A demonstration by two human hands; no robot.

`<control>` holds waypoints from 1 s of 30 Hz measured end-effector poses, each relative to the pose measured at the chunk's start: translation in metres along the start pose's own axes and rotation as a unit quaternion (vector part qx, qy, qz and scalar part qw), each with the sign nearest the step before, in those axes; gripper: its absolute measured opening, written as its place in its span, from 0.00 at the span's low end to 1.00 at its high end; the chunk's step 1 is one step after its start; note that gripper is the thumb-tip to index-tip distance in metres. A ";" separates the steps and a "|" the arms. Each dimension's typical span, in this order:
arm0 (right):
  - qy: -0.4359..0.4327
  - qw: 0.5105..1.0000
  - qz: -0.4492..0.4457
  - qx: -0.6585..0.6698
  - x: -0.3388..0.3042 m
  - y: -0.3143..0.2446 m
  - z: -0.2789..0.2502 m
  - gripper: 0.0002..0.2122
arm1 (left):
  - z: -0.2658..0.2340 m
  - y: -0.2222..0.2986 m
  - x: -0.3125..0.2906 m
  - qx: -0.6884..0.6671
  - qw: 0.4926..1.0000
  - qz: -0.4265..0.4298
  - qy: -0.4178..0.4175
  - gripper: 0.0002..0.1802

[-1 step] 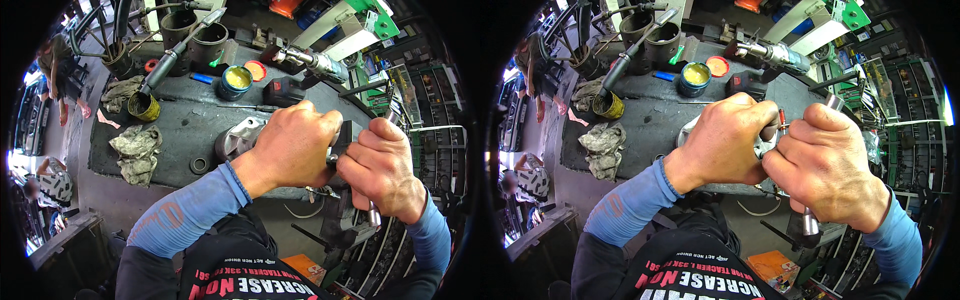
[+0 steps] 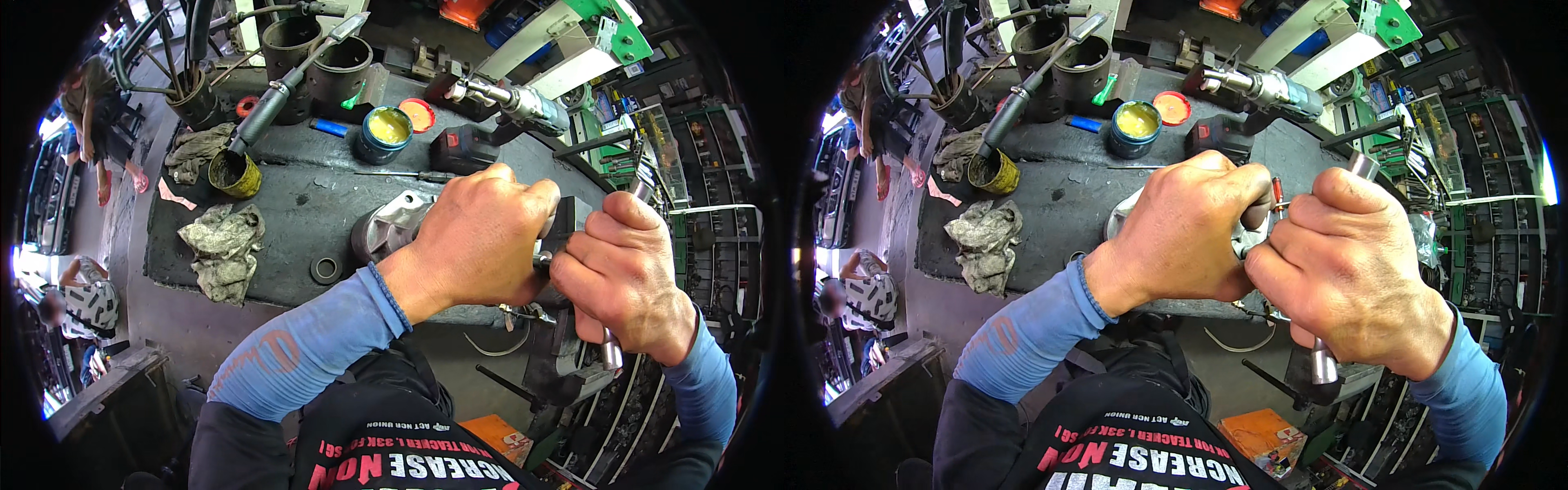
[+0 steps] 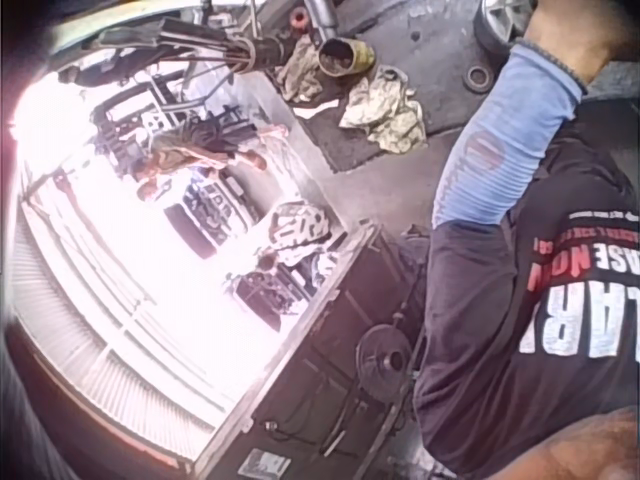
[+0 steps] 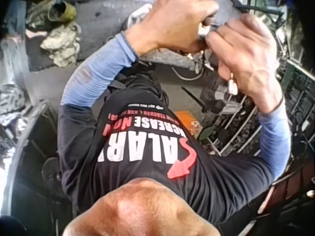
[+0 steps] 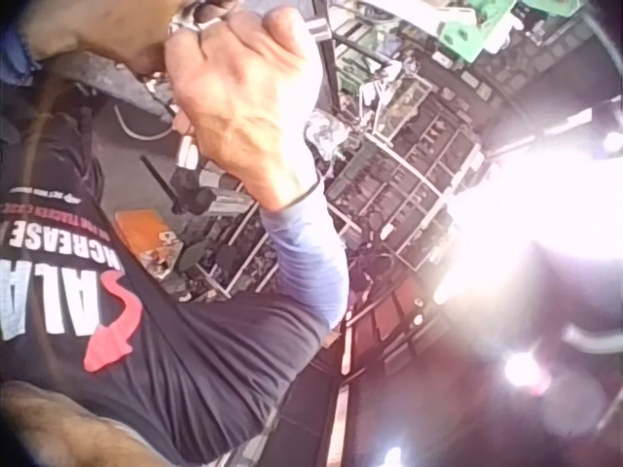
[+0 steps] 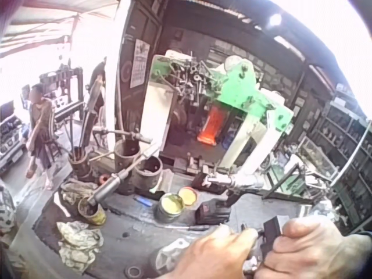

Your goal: The person assembles a mechanical component on a workbench. They place a small ring into a cylindrical part, insert a metal plate, and secure it with screws using a screwdriver and a power drill.

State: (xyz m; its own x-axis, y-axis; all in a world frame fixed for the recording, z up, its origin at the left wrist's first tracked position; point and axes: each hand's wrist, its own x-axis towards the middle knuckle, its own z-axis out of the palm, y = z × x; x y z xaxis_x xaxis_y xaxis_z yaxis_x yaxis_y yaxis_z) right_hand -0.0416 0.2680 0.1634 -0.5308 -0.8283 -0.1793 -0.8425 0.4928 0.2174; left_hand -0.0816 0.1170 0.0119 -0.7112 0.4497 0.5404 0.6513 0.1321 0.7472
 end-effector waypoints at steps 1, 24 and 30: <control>-0.002 1.000 0.000 0.002 0.000 0.000 0.000 0.16 | 0.000 0.000 0.000 0.000 1.000 -0.001 0.001 0.23; -0.018 1.000 0.025 -0.006 0.002 -0.002 -0.003 0.15 | -0.005 0.001 0.003 0.010 1.000 -0.006 -0.016 0.22; -0.027 0.999 0.018 0.012 -0.001 0.001 -0.006 0.14 | 0.001 -0.001 0.007 0.029 1.000 -0.003 -0.003 0.25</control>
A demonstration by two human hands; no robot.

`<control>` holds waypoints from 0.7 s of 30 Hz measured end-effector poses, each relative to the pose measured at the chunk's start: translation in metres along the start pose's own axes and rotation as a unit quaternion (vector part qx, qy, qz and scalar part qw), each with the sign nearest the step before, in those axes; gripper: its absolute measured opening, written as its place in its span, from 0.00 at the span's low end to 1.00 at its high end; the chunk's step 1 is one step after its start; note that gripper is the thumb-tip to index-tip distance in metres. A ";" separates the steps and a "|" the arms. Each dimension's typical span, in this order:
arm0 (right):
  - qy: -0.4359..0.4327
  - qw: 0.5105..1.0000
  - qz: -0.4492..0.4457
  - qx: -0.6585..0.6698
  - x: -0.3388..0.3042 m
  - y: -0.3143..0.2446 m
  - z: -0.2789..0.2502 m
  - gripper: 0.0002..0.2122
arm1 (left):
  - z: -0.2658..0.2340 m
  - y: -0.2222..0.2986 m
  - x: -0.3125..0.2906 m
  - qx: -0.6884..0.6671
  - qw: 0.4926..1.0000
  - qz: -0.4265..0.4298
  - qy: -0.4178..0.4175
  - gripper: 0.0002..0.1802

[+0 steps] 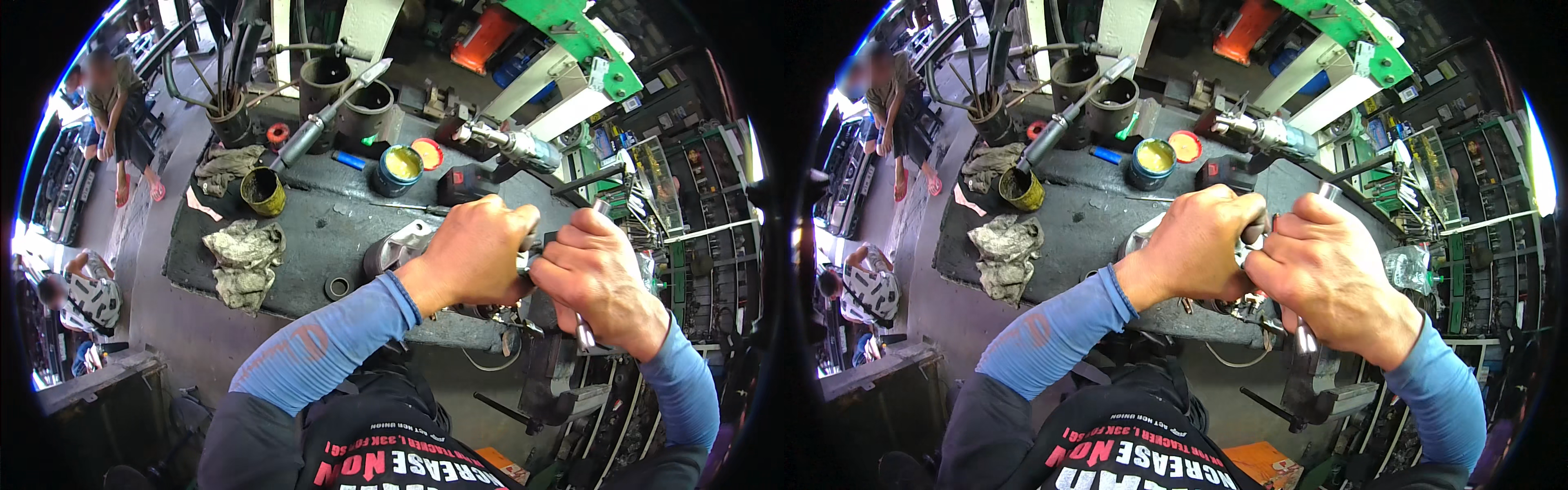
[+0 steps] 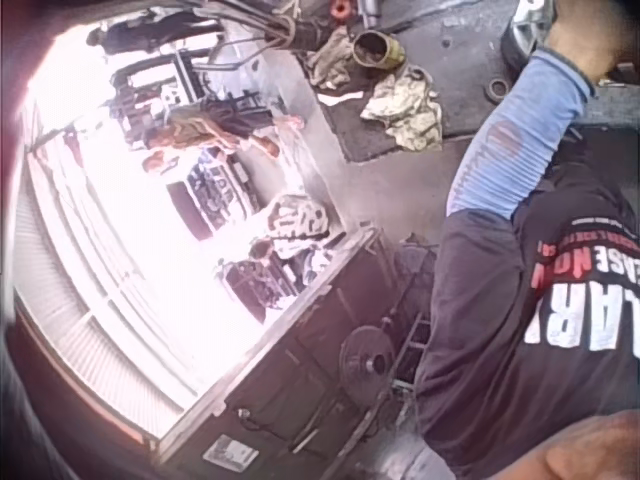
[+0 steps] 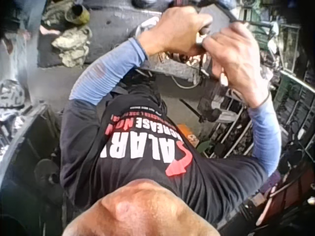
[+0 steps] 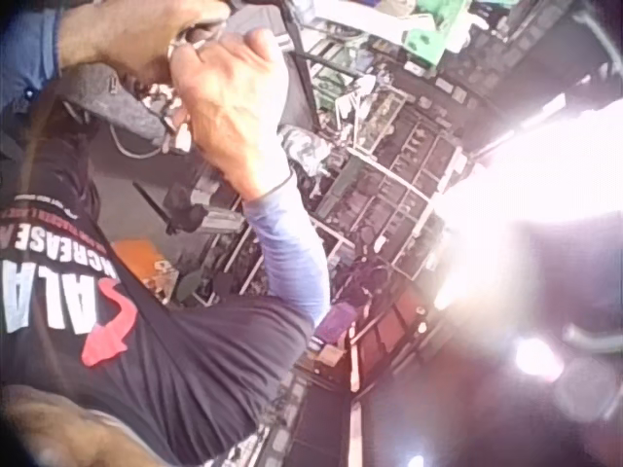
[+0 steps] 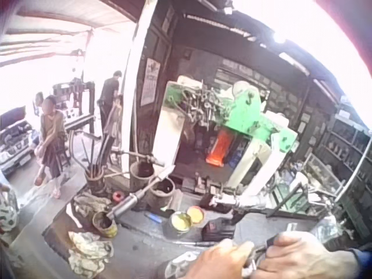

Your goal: The person assembles a mechanical component on a workbench. They place a small ring into a cylindrical part, insert a metal plate, and secure it with screws using a screwdriver and a power drill.

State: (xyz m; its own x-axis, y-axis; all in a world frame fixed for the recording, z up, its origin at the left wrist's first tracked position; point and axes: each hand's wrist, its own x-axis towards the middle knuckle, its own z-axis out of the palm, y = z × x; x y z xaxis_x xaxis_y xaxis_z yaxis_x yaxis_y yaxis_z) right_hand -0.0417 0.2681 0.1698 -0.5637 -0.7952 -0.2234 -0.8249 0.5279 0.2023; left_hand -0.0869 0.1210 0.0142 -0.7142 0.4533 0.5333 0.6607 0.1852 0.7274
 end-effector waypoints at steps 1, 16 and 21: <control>-0.006 1.000 -0.009 -0.008 0.000 -0.002 -0.004 0.11 | -0.001 0.000 -0.001 -0.002 1.000 0.005 0.006 0.27; 0.105 0.994 -0.036 0.005 0.019 0.042 0.003 0.22 | 0.001 -0.001 -0.021 -0.213 0.965 -0.120 0.099 0.43; 0.077 0.992 -0.090 -0.052 0.033 0.042 -0.008 0.14 | 0.000 -0.002 -0.024 -0.181 0.970 -0.109 0.120 0.43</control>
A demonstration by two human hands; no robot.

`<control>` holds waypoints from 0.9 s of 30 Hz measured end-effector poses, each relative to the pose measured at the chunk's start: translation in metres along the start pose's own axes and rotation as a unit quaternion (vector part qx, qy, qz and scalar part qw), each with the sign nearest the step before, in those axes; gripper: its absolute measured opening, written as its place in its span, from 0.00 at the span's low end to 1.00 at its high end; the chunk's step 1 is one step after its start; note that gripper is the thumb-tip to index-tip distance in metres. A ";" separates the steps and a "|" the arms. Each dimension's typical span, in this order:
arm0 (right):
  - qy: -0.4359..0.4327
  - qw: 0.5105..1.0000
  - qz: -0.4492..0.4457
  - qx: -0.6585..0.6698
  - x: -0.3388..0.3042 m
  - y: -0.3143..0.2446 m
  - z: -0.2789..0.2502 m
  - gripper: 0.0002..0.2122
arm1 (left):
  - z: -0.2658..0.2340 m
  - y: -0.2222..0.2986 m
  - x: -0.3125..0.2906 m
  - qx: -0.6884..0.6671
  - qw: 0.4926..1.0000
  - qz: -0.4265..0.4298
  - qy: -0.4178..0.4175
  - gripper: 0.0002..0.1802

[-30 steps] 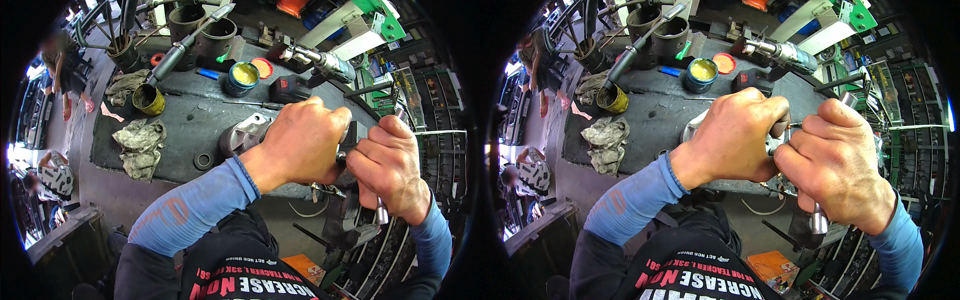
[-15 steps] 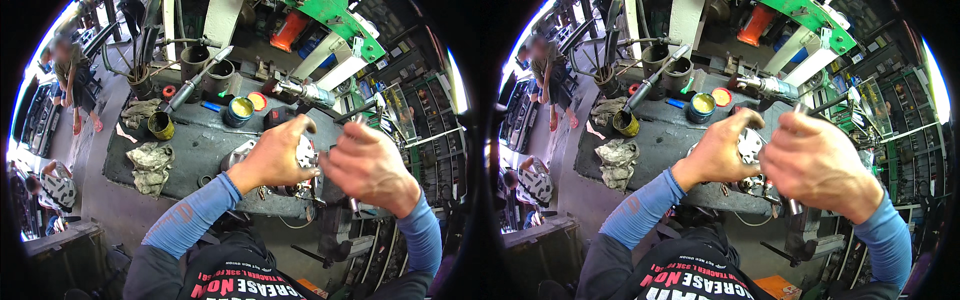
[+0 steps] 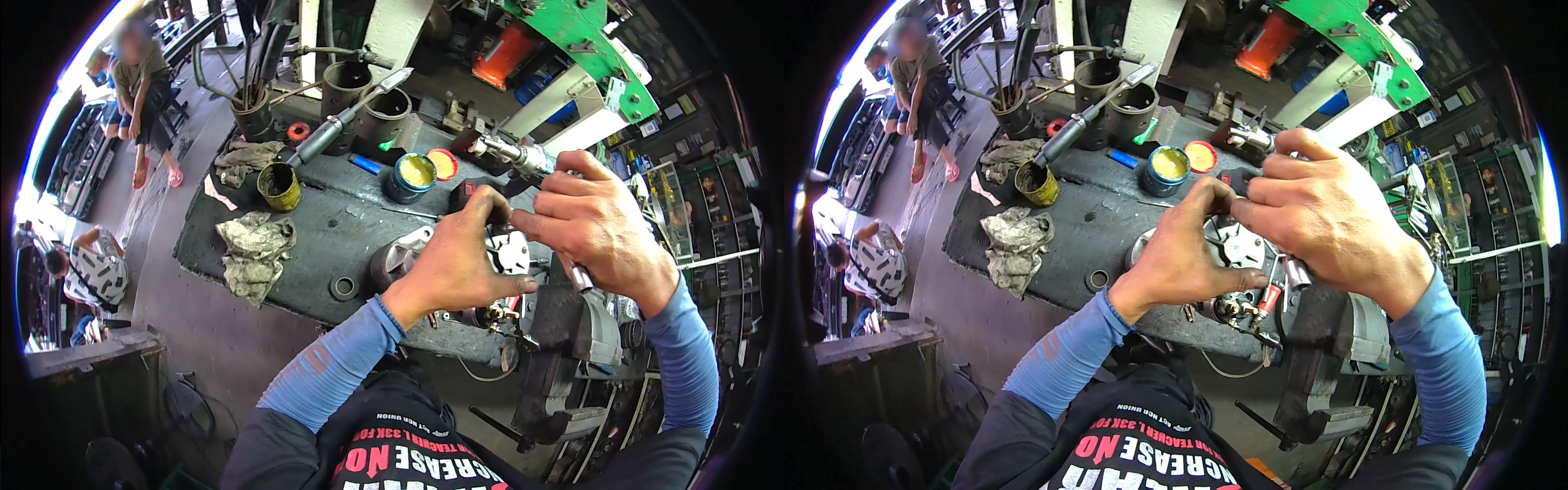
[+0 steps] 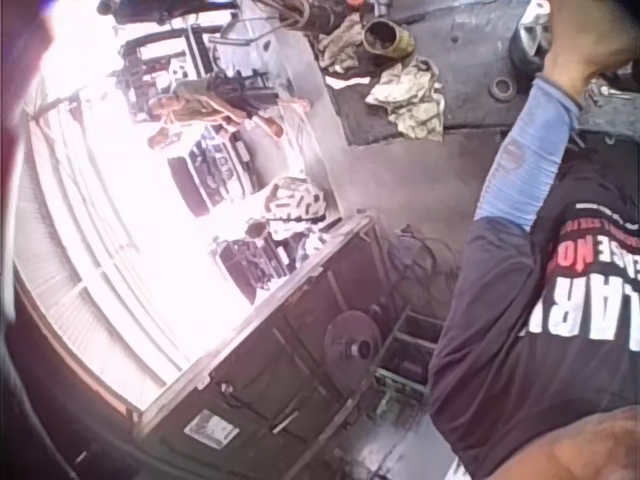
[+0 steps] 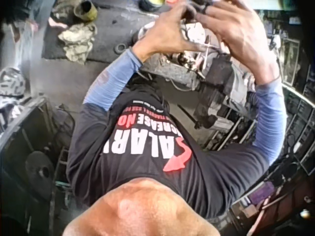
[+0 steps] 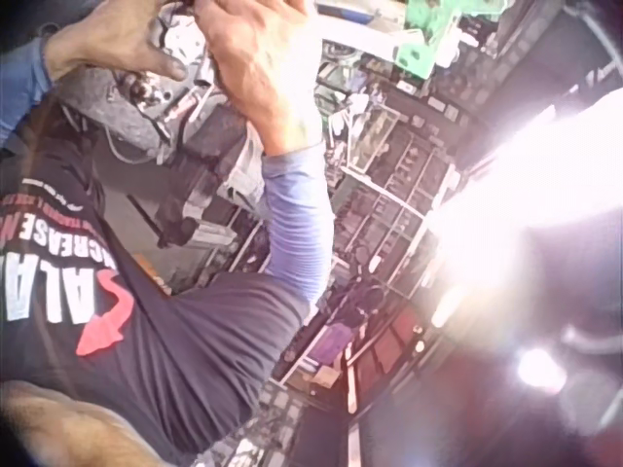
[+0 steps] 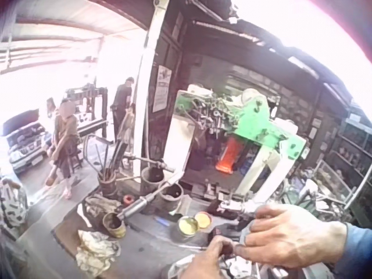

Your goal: The person assembles a mechanical component on a workbench. They place a small ring into a cylindrical part, insert a metal plate, and secure it with screws using a screwdriver and a power drill.

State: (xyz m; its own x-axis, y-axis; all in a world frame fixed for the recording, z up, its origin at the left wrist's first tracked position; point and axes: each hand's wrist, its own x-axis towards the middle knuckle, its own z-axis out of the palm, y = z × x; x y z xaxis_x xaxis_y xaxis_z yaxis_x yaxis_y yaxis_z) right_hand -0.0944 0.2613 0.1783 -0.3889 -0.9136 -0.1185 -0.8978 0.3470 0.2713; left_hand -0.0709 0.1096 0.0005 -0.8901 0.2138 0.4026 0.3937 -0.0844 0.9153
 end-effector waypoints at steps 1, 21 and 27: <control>0.000 1.000 -0.009 -0.013 0.000 0.002 0.001 0.14 | 0.000 -0.001 0.000 0.000 1.000 -0.002 -0.007 0.43; 0.306 0.924 0.230 0.014 0.033 -0.040 0.049 0.17 | 0.014 -0.010 0.008 -0.044 0.994 0.045 0.085 0.12; 0.318 0.912 0.257 0.022 0.034 -0.044 0.052 0.17 | 0.017 -0.010 0.006 -0.057 0.992 0.049 0.104 0.10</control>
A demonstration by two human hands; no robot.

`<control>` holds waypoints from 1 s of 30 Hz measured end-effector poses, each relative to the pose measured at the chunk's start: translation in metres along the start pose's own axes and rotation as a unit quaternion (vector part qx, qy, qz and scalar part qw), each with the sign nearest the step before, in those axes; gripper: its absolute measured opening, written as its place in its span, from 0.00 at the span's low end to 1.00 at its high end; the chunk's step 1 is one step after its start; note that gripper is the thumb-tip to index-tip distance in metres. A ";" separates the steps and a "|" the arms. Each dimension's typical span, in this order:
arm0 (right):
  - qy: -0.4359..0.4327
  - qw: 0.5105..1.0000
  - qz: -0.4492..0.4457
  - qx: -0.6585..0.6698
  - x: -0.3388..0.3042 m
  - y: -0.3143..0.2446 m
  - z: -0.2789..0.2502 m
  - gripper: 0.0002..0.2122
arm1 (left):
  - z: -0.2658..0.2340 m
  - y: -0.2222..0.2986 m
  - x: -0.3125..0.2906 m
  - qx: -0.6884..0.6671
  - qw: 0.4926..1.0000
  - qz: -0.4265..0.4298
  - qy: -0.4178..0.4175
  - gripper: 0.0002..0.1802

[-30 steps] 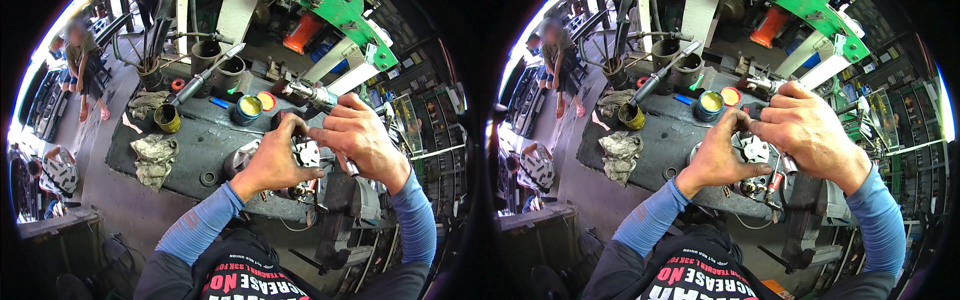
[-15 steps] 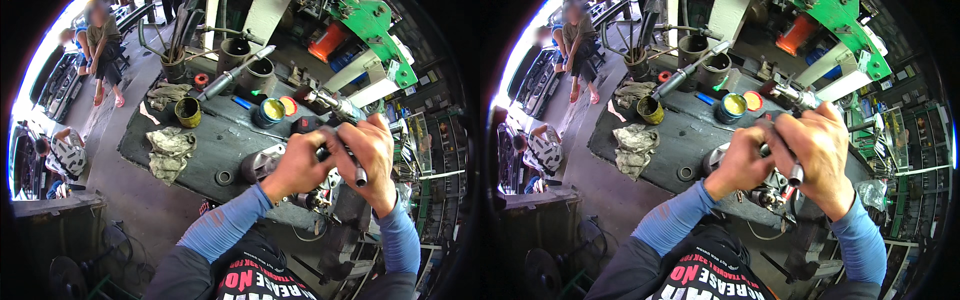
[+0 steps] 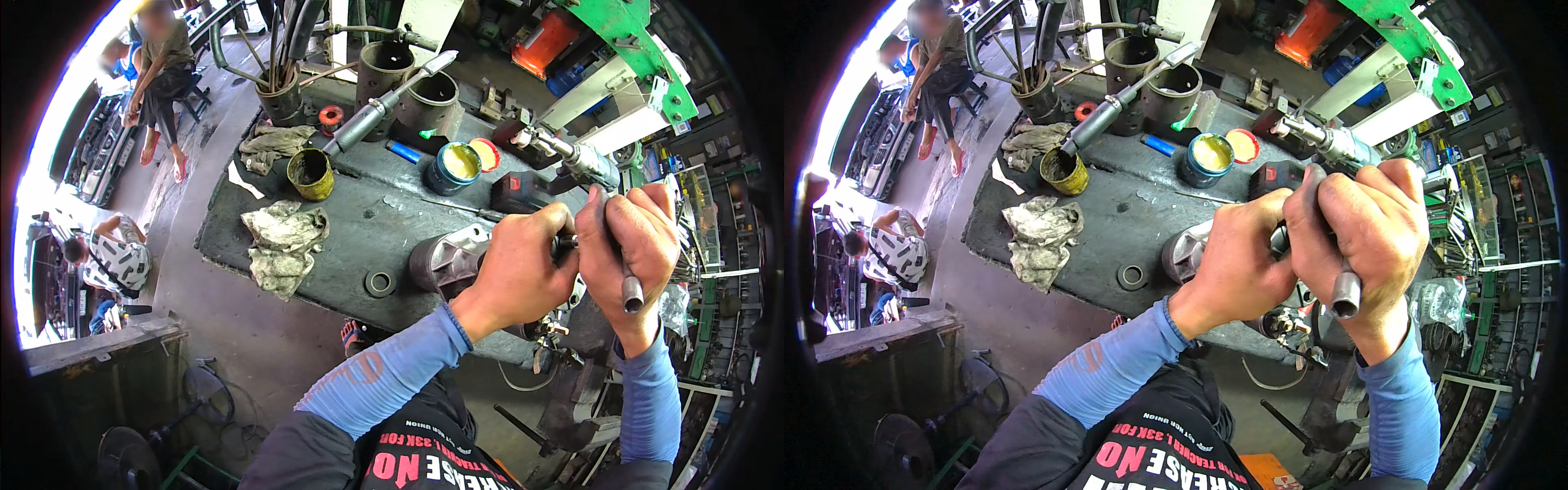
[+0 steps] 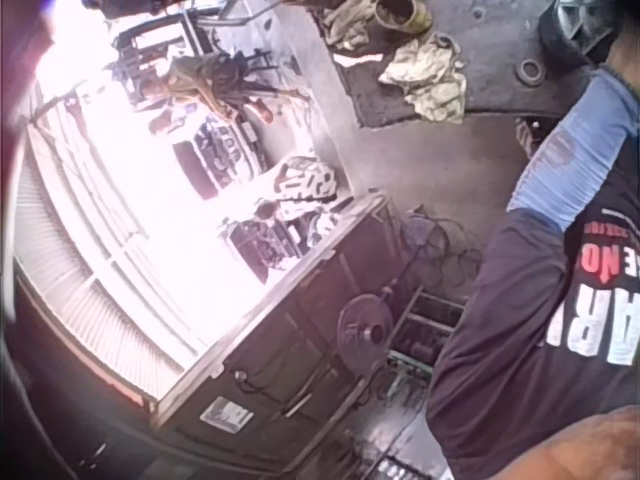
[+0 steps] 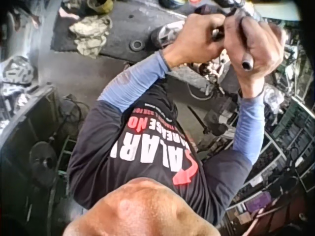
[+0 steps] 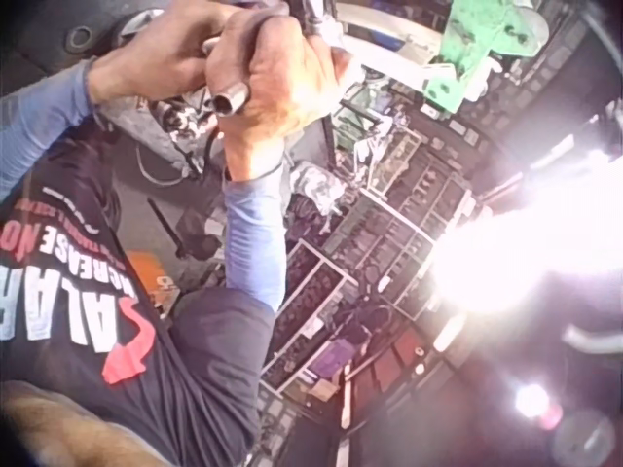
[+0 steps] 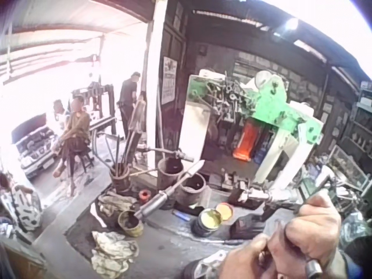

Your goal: The person assembles a mechanical component on a workbench. They place a small ring into a cylindrical part, insert a metal plate, and secure it with screws using a screwdriver and a power drill.

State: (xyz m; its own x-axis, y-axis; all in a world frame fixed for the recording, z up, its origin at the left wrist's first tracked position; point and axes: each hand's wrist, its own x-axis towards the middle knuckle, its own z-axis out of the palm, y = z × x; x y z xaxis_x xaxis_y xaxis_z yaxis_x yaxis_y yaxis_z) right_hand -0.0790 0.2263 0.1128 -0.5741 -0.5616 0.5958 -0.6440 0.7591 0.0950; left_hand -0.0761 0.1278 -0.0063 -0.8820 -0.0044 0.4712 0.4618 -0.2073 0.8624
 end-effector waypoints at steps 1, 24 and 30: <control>0.003 1.000 0.002 0.001 -0.001 -0.001 0.001 0.17 | 0.000 0.000 0.000 0.001 1.000 0.002 0.003 0.10; -0.034 0.969 0.244 0.037 -0.087 0.091 -0.052 0.13 | -0.012 -0.002 0.001 -0.097 0.981 -0.127 -0.111 0.08; 0.018 0.690 0.675 0.260 -0.294 0.140 0.074 0.12 | -0.011 0.039 0.010 0.183 0.970 0.009 -0.157 0.14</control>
State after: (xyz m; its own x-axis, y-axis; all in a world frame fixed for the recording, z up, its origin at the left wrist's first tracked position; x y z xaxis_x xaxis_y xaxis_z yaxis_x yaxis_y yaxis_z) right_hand -0.0377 0.4740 -0.1080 -0.8223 0.5568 -0.1180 0.3650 0.3569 -0.8599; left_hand -0.0677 0.1088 0.0300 -0.8284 0.3053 0.4696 0.5293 0.1523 0.8347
